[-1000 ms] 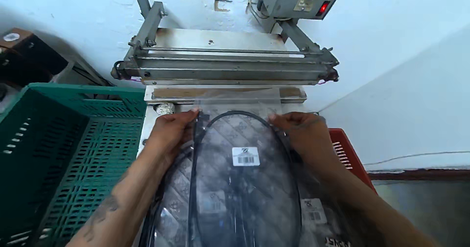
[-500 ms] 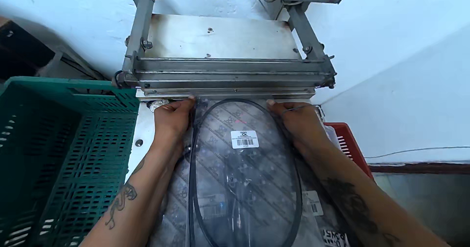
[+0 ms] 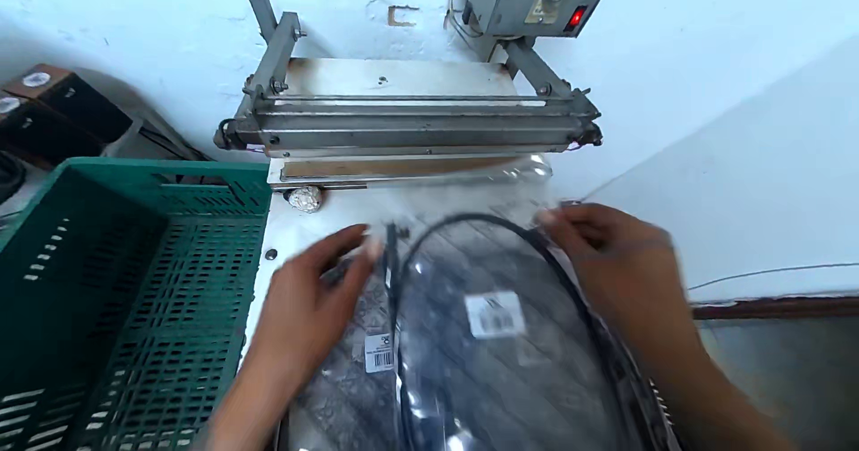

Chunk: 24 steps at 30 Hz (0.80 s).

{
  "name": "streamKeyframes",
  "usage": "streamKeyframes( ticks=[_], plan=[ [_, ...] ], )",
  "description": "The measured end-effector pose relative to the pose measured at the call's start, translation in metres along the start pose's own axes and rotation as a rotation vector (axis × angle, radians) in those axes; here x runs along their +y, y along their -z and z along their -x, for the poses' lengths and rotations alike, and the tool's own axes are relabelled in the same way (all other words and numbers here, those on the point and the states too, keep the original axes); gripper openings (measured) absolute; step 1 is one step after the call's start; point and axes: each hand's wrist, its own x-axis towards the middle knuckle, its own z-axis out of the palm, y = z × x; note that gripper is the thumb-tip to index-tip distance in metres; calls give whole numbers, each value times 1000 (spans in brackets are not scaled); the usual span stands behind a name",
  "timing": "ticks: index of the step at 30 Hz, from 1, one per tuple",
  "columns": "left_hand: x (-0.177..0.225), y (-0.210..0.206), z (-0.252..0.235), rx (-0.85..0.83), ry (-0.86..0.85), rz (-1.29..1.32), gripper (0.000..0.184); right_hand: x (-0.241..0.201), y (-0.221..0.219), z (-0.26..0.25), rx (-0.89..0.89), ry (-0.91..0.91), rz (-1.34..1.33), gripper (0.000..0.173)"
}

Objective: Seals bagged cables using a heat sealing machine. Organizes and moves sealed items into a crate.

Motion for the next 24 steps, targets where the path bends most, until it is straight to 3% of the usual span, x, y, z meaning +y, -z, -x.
streamKeyframes(
  ticks=[2, 3, 5, 7, 10, 13, 15, 17, 19, 20, 22, 23, 24],
  plan=[
    [-22, 17, 45, 48, 6, -281, 73, -4, 4, 40, 30, 243, 138, 60],
    [-32, 22, 60, 44, 37, -337, 78, -11, -5, 61, -28, 392, 115, 65],
    [-41, 19, 74, 7, 110, -397, 70, -30, -40, 98, -230, 720, 47, 50],
    [-45, 14, 77, 15, 119, -388, 56, -38, -59, 114, -538, 914, 13, 40],
    [-47, 24, 77, -6, 133, -353, 45, -23, -61, 109, -605, 999, -19, 40],
    [-44, 40, 82, -43, 113, -268, 44, -19, -45, 111, -584, 886, -66, 34],
    [-47, 52, 85, 31, 39, -102, 41, -24, -35, 110, -541, 711, -155, 35],
    [-55, 68, 81, 57, -27, 207, 39, -32, -30, 108, -430, 455, -327, 53],
    [-54, 84, 69, -103, -25, 526, 55, -39, -31, 103, -348, 238, -490, 75],
    [-49, 85, 61, -182, -8, 614, 59, -45, -30, 102, -354, 144, -587, 76],
    [-41, 77, 41, -310, 41, 675, 63, -65, -26, 103, -346, -17, -670, 39],
    [-40, 69, 29, -346, 59, 680, 58, -71, -24, 104, -337, -48, -638, 27],
    [-39, 60, 15, -343, 90, 686, 45, -73, -23, 104, -323, -55, -595, 26]
  ],
)
